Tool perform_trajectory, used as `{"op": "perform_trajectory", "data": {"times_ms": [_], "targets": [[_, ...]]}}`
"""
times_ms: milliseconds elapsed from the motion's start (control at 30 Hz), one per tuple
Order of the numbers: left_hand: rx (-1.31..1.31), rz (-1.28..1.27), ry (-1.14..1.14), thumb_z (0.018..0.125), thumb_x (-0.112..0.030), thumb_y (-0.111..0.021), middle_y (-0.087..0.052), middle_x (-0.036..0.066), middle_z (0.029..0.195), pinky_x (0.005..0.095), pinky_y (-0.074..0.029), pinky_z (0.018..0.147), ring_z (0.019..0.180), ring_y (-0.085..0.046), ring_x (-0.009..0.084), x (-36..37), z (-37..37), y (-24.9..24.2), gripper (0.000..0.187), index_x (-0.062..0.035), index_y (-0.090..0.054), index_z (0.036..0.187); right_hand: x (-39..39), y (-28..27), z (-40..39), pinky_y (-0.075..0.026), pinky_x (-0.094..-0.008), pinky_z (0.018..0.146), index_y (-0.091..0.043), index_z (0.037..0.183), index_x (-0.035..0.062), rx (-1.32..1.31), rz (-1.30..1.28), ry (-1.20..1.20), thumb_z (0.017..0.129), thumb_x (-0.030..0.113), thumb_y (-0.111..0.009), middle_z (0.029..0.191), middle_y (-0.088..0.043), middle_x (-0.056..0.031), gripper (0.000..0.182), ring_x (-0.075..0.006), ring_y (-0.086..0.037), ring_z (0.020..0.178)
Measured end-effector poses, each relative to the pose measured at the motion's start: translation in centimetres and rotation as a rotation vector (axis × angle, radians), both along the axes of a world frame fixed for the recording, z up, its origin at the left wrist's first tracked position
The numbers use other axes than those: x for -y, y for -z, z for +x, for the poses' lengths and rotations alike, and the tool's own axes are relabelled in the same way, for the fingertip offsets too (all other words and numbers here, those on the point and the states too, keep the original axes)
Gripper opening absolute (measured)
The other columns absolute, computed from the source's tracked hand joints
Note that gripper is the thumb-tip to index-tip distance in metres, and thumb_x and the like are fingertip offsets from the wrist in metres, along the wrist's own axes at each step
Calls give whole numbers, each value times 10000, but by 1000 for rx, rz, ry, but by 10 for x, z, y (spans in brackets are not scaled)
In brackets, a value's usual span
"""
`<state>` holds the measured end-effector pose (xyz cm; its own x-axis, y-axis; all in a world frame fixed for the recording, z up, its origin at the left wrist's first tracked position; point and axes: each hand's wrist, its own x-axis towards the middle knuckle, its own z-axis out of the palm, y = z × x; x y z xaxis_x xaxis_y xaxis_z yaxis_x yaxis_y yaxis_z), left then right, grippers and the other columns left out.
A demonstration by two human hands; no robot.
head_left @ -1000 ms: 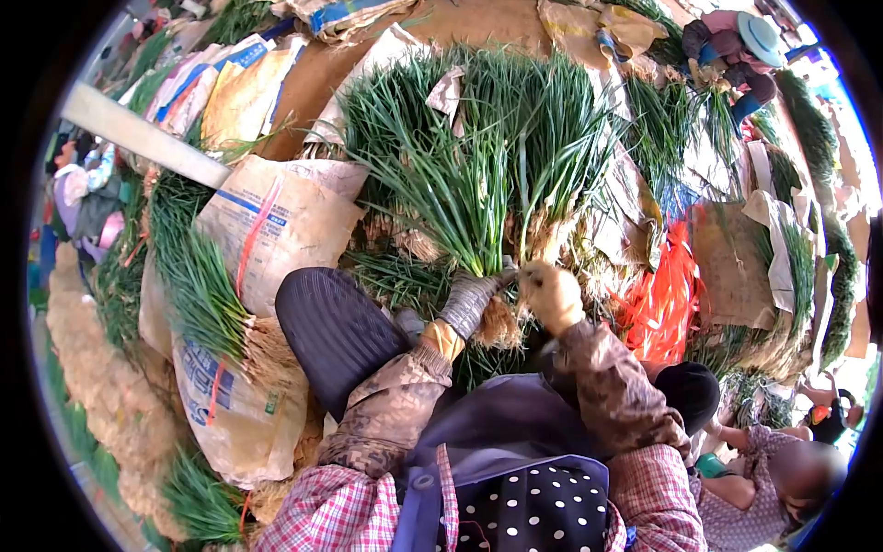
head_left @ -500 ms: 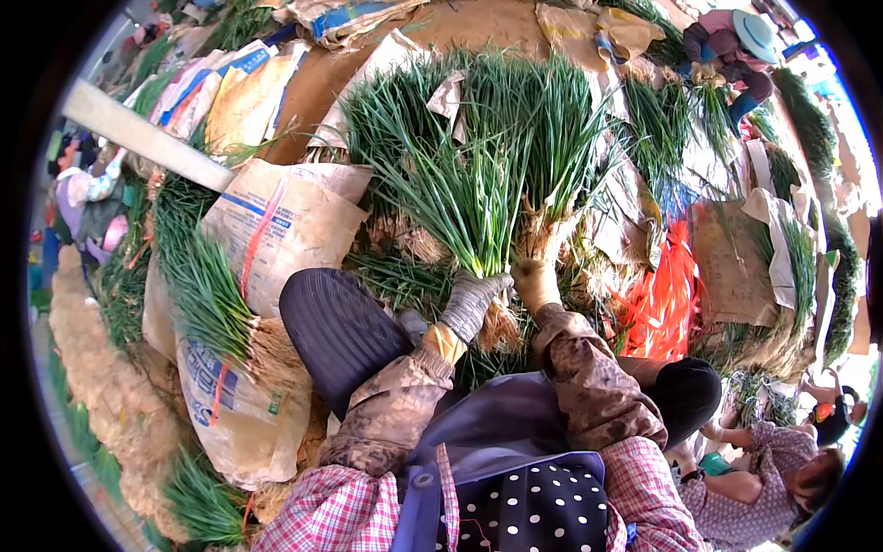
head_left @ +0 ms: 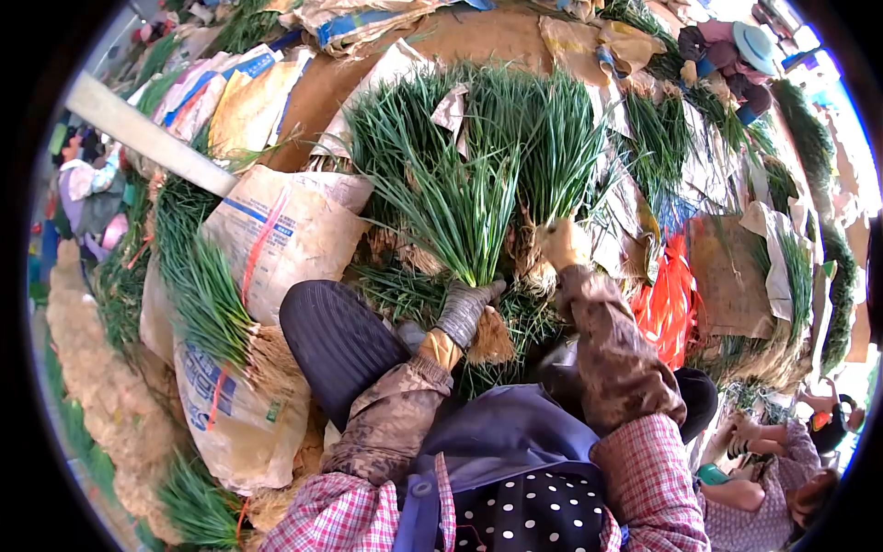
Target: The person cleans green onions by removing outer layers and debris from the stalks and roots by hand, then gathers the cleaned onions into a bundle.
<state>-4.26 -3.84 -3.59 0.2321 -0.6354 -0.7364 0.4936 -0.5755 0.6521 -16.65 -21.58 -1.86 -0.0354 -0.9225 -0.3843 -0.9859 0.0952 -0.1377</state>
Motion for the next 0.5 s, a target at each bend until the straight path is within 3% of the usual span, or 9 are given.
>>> {"op": "perform_trajectory", "data": {"times_ms": [67, 100, 133, 200, 267, 333, 433, 467, 500], "targets": [[120, 170, 51, 688, -136, -823, -669, 68, 795, 302, -513, 574, 651, -605, 177, 9, 0, 7, 364, -19, -627, 971, -54, -15, -20, -521, -295, 496, -685, 814, 76, 278, -141, -306, 864, 331, -649, 660, -657, -91, 263, -130, -569, 486], [23, -50, 14, 666, -126, -833, -679, 75, 844, 312, -524, 601, 696, -620, 197, 5, 1, -1, 436, -4, -606, 1017, -78, -26, -21, -522, -286, 499, -686, 801, 71, 289, -113, -349, 851, 345, -663, 672, -666, -101, 279, -132, -597, 508], [43, 34, 54, 678, -102, -823, -682, 76, 854, 313, -522, 603, 703, -624, 186, 6, 1, 25, 395, -6, -611, 998, -104, -29, -26, -518, -322, 494, -656, 709, 63, 449, -237, -432, 827, 312, -665, 602, -644, -91, 275, -187, -614, 498], [50, -247, -19, 688, -182, -825, -659, 60, 732, 319, -478, 516, 564, -570, 157, -4, -3, 12, 322, 6, -647, 879, -142, -30, -35, -514, -340, 503, -658, 801, 32, 682, -168, -520, 837, 282, -661, 645, -653, -122, 253, -212, -625, 523], [-119, -331, -67, 684, -168, -832, -640, 57, 658, 323, -474, 454, 526, -578, 166, -6, -8, -12, 306, 5, -646, 854, -162, -34, -40, -517, -336, 531, -658, 891, 19, 716, -50, -532, 845, 266, -650, 696, -668, -130, 252, -214, -638, 572], [-55, -75, 87, 685, -156, -829, -633, 59, 640, 292, -449, 398, 463, -558, 156, -7, -2, 6, 273, 9, -645, 801, -150, -49, -45, -516, -365, 617, -633, 986, 5, 842, 258, -436, 897, 226, -569, 735, -662, -164, 247, -268, -623, 613], [-25, -2, 137, 695, -106, -815, -688, 59, 764, 268, -511, 537, 628, -620, 130, 2, -2, 8, 273, -12, -669, 906, -125, -28, -44, -521, -363, 689, -631, 1041, -4, 709, 265, -194, 959, 334, -441, 835, -673, -164, 395, -237, -623, 696], [-12, -12, 144, 689, -109, -819, -691, 56, 773, 265, -504, 535, 622, -614, 124, 1, -4, 8, 285, -14, -671, 913, -118, -30, -38, -519, -352, 752, -619, 1102, 11, 625, 97, -255, 960, 418, -432, 909, -678, -140, 469, -238, -635, 762], [1, -23, 151, 684, -113, -823, -693, 53, 783, 262, -497, 533, 617, -608, 119, -1, -5, 8, 297, -15, -672, 920, -100, 31, -52, -517, -360, 773, -609, 1125, 21, 785, -191, -476, 947, 441, -465, 940, -675, -126, 479, -247, -637, 784]]}}
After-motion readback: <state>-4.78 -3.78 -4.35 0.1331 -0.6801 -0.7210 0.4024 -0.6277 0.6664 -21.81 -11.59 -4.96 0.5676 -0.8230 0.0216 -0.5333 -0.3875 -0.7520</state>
